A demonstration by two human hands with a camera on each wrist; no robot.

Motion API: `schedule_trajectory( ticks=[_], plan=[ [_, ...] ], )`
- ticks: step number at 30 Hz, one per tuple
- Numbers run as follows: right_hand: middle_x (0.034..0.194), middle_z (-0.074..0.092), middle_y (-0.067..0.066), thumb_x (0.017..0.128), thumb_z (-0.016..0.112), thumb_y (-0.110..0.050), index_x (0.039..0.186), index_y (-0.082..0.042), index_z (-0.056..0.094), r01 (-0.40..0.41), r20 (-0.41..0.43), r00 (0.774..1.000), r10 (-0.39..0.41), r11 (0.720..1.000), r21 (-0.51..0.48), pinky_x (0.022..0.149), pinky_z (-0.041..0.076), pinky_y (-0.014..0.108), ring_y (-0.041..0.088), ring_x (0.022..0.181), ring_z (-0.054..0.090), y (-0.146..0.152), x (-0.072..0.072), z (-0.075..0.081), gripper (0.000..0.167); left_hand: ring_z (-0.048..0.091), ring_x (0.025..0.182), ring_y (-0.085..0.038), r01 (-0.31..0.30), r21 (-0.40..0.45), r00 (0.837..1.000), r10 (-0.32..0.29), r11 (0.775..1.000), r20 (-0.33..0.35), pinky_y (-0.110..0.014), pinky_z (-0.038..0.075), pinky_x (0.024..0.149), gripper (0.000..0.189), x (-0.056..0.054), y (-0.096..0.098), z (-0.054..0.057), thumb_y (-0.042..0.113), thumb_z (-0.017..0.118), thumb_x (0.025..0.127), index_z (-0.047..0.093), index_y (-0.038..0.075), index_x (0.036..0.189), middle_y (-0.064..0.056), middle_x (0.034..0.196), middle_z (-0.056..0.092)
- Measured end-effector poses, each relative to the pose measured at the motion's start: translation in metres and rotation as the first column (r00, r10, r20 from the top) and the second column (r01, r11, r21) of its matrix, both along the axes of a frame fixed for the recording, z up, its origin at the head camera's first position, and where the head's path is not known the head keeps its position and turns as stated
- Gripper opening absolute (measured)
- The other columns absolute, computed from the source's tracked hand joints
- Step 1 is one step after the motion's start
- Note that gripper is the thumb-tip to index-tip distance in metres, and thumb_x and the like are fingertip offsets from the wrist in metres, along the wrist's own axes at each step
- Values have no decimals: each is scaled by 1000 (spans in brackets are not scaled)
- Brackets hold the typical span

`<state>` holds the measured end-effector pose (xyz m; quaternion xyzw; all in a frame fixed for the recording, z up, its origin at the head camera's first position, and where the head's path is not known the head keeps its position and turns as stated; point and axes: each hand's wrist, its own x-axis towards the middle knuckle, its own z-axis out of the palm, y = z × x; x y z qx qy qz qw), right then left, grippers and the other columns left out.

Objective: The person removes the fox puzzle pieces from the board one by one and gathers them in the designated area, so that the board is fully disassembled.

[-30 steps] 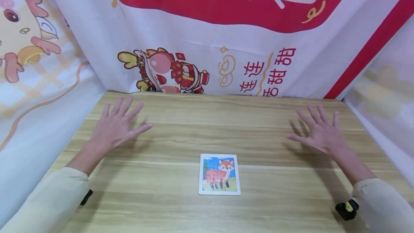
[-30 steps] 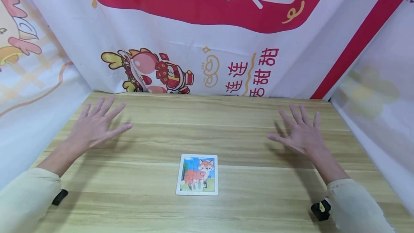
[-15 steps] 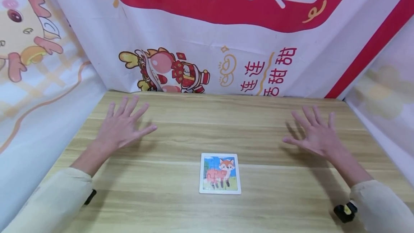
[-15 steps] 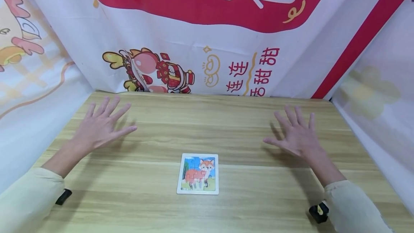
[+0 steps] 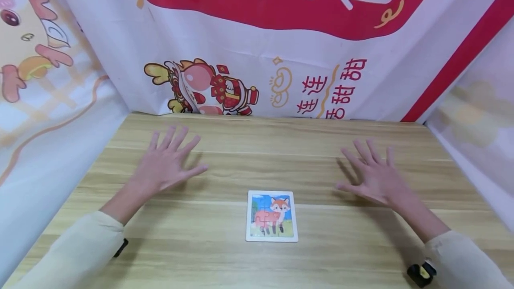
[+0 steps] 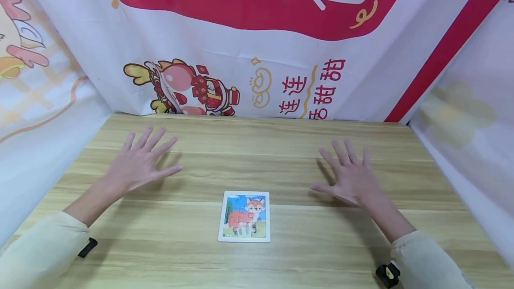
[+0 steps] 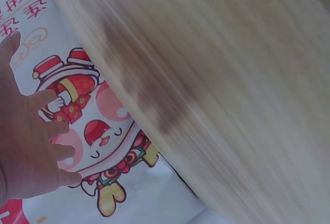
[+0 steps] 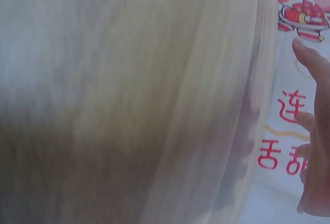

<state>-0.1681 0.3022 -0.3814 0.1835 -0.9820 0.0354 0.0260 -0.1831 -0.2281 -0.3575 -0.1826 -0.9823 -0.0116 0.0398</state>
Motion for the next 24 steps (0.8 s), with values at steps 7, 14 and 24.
schedule_trajectory(
  ticks=[7,14,24],
  plan=[
    [170,18,21,85,63,-77,164,-17,31,-46,4,999,46,999,-18,114,-6,77,48,156,4,-19,6,-3,104,9,155,-48,38,-22,999,-38,999,-4,-70,2,120,91,3,14,-3,77,47,94,34,18,162,-20,170,18],
    [170,19,18,85,62,-77,162,-16,36,-83,-3,997,83,997,-10,117,2,75,44,157,6,-38,12,-3,101,12,156,-47,72,-14,997,-72,997,-2,-69,5,120,89,8,25,-6,75,49,94,39,18,161,-18,169,22],
    [169,25,16,86,62,-77,159,-18,43,-164,24,986,164,986,-33,120,13,69,42,156,16,-65,20,-1,96,25,153,-45,201,74,978,-204,977,37,-66,17,121,84,17,60,-9,68,61,93,45,16,157,-19,165,32]
  ],
)
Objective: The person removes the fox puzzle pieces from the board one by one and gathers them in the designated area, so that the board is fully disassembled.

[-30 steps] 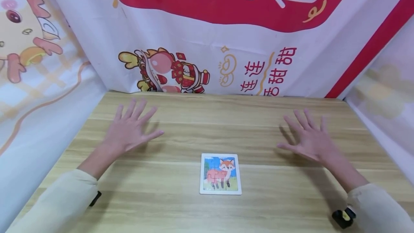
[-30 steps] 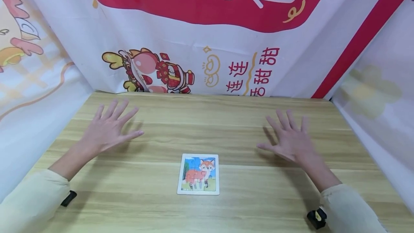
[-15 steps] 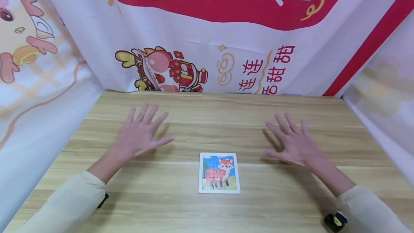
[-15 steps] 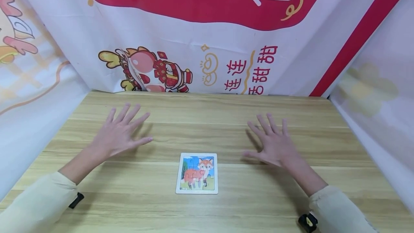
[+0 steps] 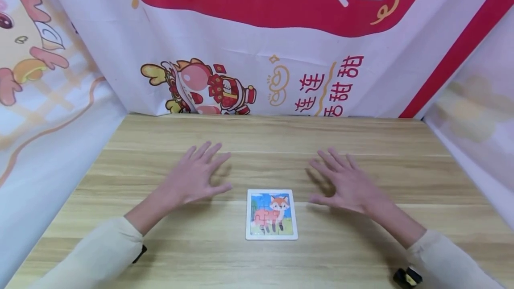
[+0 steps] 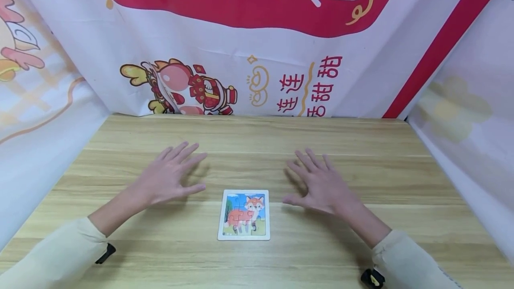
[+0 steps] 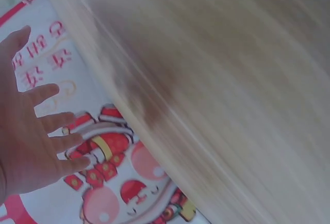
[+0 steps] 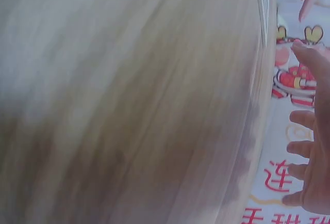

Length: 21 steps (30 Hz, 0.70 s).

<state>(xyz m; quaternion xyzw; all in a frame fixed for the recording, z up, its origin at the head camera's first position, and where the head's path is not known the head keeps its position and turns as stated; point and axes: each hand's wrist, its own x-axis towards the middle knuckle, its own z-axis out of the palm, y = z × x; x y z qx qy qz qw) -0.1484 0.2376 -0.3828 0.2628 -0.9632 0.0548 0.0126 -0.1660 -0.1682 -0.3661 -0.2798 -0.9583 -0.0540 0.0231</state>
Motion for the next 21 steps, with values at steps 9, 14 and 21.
schedule_trajectory(
  ticks=[9,14,21],
  plan=[
    [155,49,18,87,70,-68,148,-15,58,-144,7,989,145,988,-61,113,34,65,43,143,43,-25,16,1,81,53,135,-37,75,133,984,-94,988,148,-60,39,113,62,14,31,-3,47,74,94,63,11,142,-18,144,58],
    [146,57,16,85,78,-58,141,-15,65,-205,30,977,209,973,-106,111,41,61,37,136,52,-39,22,3,71,62,102,-22,109,193,970,-147,975,193,-42,54,91,46,17,42,-5,34,80,92,72,9,129,-9,120,67],
    [135,61,7,84,82,-53,138,-19,68,-280,112,947,301,944,-173,103,51,48,23,123,55,-55,30,0,66,46,80,-10,121,225,951,-178,967,253,-27,44,69,44,18,50,-9,30,85,87,75,8,124,0,103,61]
  ],
)
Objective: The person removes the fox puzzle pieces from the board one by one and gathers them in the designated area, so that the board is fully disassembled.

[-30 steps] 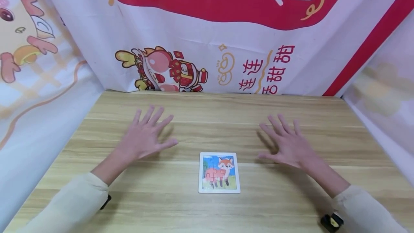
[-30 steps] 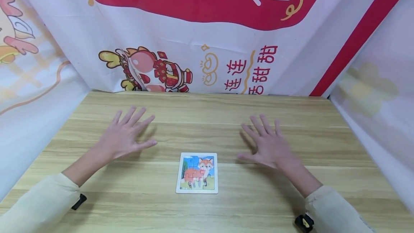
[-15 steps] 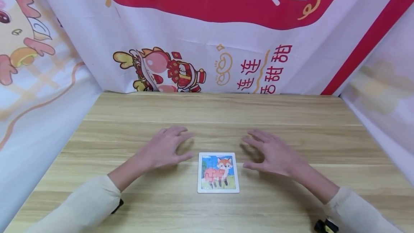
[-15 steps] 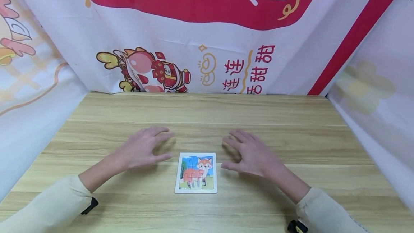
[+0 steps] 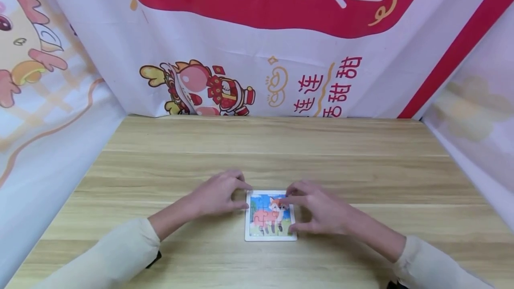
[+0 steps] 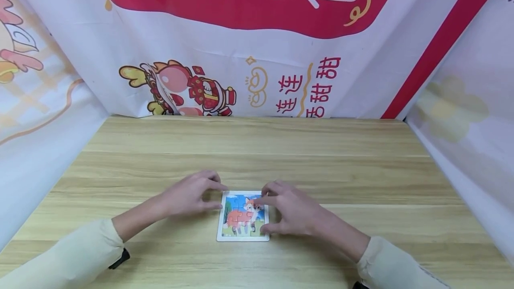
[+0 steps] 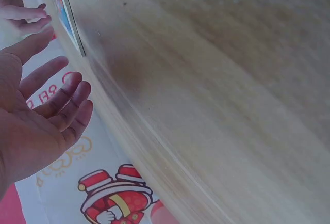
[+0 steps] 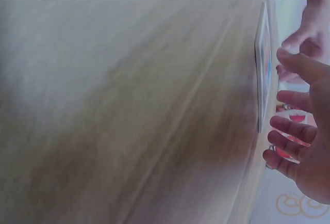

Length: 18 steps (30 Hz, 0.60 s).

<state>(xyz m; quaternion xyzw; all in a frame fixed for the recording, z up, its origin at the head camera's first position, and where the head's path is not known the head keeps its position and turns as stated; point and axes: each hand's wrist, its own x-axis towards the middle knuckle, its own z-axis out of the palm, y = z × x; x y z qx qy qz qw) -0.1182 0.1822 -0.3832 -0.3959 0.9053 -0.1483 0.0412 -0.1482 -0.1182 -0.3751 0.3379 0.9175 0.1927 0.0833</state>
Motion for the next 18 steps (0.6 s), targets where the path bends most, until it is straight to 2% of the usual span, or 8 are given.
schedule_trajectory(
  ticks=[3,7,12,18],
  plan=[
    [137,59,6,83,81,-58,140,-21,66,-38,38,999,38,999,-6,105,49,48,21,125,53,-5,2,-2,70,47,79,-10,12,1,1000,-12,1000,23,-27,44,68,47,0,3,-1,31,86,86,75,7,125,0,103,61],
    [138,57,3,84,76,-66,141,-23,66,-83,40,996,83,997,7,106,48,48,19,126,51,-10,3,-3,72,49,81,-10,16,-15,999,-15,1000,46,-26,47,70,49,2,6,-3,32,86,86,74,7,126,0,104,61],
    [139,56,2,85,75,-65,142,-22,65,-116,17,993,116,993,29,106,48,44,17,124,49,-12,2,-7,71,53,89,-11,18,-25,999,-17,1000,36,-28,49,76,47,3,7,-6,30,87,85,75,5,123,0,108,62],
    [140,55,3,86,75,-62,144,-24,64,-117,11,993,116,992,47,105,49,44,18,124,49,-13,0,-10,70,52,88,-10,2,-7,1000,-2,1000,25,-27,49,76,47,3,10,-8,33,88,83,76,4,118,2,105,61]
  ],
)
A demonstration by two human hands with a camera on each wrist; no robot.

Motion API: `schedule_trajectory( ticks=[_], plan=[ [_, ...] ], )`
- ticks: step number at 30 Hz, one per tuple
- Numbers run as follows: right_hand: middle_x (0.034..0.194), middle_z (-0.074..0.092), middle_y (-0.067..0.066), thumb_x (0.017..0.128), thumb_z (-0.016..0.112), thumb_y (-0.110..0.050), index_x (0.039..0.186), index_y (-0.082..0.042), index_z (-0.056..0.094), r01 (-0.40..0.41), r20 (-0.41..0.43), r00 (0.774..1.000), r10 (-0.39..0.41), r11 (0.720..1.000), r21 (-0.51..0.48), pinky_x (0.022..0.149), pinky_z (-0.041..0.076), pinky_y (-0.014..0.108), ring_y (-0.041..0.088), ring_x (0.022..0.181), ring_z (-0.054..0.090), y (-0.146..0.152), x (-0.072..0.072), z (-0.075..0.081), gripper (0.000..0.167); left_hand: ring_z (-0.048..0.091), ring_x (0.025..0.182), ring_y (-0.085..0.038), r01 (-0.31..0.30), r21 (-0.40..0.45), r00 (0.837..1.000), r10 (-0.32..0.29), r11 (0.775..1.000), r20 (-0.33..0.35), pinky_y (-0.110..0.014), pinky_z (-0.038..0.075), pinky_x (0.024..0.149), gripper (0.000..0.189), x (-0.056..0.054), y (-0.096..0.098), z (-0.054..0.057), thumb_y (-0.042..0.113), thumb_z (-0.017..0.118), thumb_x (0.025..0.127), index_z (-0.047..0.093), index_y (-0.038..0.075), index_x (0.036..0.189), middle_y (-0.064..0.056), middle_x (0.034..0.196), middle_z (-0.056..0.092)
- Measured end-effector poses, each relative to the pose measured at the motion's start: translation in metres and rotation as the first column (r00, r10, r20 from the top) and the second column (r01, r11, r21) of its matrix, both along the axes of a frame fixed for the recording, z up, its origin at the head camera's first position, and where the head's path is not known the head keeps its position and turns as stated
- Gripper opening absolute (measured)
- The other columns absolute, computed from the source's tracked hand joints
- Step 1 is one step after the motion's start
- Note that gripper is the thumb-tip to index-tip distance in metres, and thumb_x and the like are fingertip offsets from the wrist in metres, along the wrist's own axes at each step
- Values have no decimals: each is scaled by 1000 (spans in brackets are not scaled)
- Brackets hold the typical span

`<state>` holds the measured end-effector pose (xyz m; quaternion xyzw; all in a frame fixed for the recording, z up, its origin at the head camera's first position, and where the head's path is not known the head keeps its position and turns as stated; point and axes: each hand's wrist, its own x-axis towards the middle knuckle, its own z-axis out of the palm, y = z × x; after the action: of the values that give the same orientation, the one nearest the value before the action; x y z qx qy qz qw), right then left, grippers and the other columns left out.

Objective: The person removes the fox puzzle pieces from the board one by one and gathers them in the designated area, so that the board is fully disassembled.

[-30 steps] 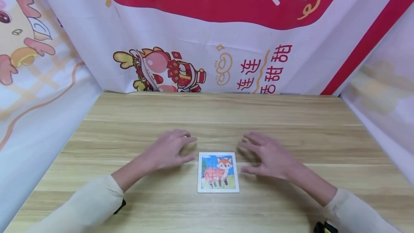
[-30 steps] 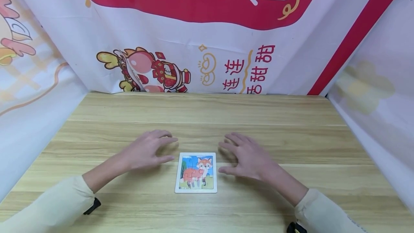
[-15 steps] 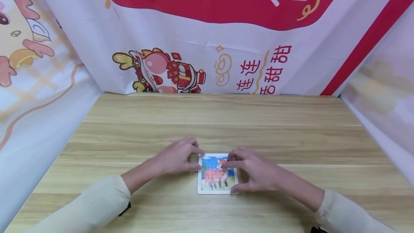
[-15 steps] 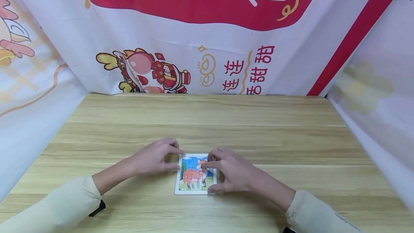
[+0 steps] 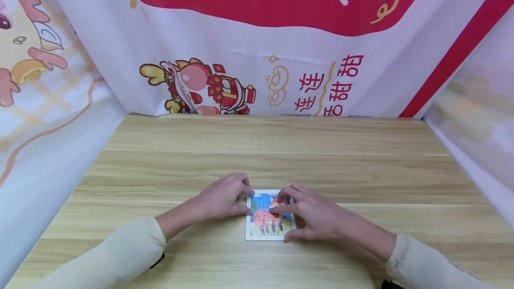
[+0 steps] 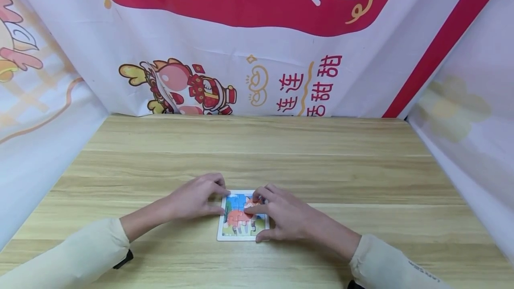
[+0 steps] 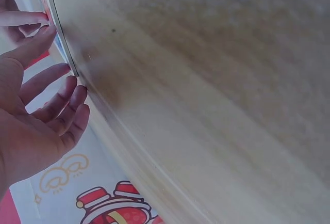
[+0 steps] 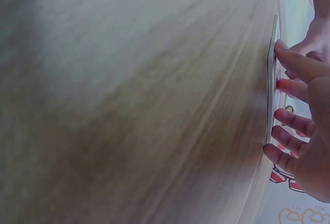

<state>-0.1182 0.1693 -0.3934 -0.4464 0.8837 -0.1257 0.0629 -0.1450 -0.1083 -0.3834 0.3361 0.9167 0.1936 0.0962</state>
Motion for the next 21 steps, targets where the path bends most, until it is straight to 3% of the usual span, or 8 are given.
schedule_trajectory(
  ticks=[10,21],
  plan=[
    [140,55,4,86,75,-63,143,-24,64,21,32,999,-21,1000,-3,105,47,46,19,124,49,-1,0,1,70,56,88,-12,-45,58,999,46,997,-16,-39,51,88,43,2,6,-4,32,93,76,79,4,105,3,96,63],
    [140,55,4,84,77,-62,142,-24,65,22,20,1000,-22,1000,-2,106,47,46,19,124,49,-1,0,0,70,61,95,-17,-83,66,997,83,994,1,-43,52,92,45,1,8,-4,31,95,74,75,6,105,2,98,66]
  ],
)
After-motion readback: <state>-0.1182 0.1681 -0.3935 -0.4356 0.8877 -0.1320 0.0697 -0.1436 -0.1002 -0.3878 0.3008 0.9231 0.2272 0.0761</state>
